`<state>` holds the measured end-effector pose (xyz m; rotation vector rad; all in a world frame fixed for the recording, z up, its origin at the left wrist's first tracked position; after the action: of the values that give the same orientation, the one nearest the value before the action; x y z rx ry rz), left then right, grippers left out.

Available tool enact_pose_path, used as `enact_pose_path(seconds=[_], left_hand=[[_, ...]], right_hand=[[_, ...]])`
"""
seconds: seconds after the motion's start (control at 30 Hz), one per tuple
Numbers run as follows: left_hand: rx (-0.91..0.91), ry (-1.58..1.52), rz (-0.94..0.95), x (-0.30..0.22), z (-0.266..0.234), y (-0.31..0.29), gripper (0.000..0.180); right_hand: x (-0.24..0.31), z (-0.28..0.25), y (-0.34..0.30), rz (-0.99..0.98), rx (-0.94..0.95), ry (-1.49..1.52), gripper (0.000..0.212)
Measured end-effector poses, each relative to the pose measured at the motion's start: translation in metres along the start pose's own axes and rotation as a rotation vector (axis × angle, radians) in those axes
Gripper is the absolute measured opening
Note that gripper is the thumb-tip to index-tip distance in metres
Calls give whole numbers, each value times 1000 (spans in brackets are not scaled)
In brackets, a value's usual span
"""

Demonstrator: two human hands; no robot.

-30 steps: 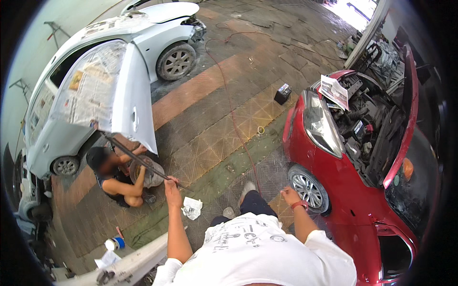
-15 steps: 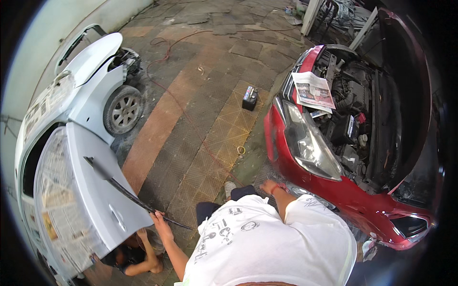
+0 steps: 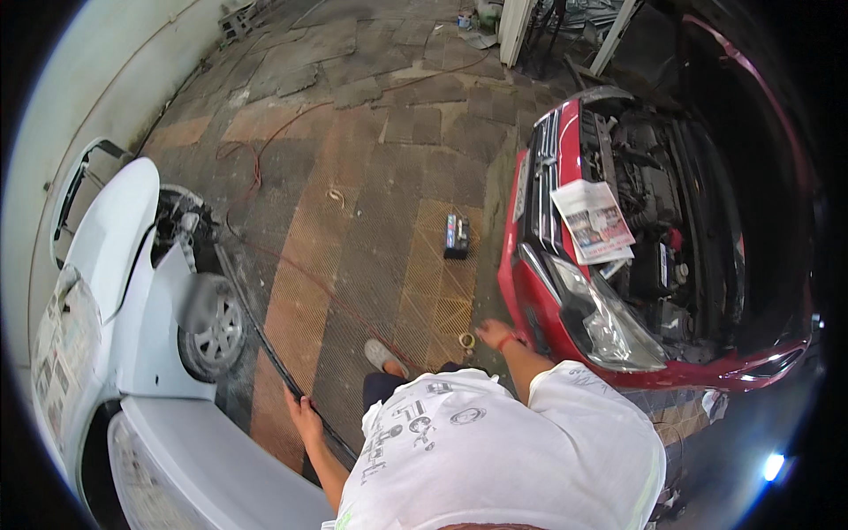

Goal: The person retrieves a long black rubber weather stripping, measures it against the car door frame, and installs it along the top edge of the driver's side door. The person then closes the door to check the fit.

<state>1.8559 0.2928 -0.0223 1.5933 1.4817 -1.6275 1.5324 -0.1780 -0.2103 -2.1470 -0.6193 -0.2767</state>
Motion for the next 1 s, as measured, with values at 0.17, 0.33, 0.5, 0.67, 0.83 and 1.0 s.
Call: enact_pose_path(seconds=[0.17,0.33,0.5,0.67,0.83,1.0], left_hand=[[180,-107,-56,-95,-10,152,57],[308,56,-106,-145,17,315,55],[402,74,-125,-199,86,447,66],[468,242,-173,-281,175,558,61],[657,289,-152,-358,280,669,58],[646,310,-155,-426,388,754,57]], right_hand=[[-3,12,23,267,376,-183,62],[67,-9,45,318,15,273,48],[36,7,188,359,396,-200,42],[132,-131,323,175,335,190,54],[226,-398,417,-50,-216,426,57],[270,-588,452,-71,-400,536,49]])
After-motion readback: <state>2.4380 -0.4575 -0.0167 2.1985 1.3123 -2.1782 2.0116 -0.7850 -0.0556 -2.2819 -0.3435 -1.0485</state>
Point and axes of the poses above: each hand's wrist, its own y-axis towards the middle knuckle, its own z-axis out of the palm, x = y × z, the point moved 2 cm from there along y, towards the middle knuckle, and after that the axes turned 13 degrees about x, right-handed, at the moved point
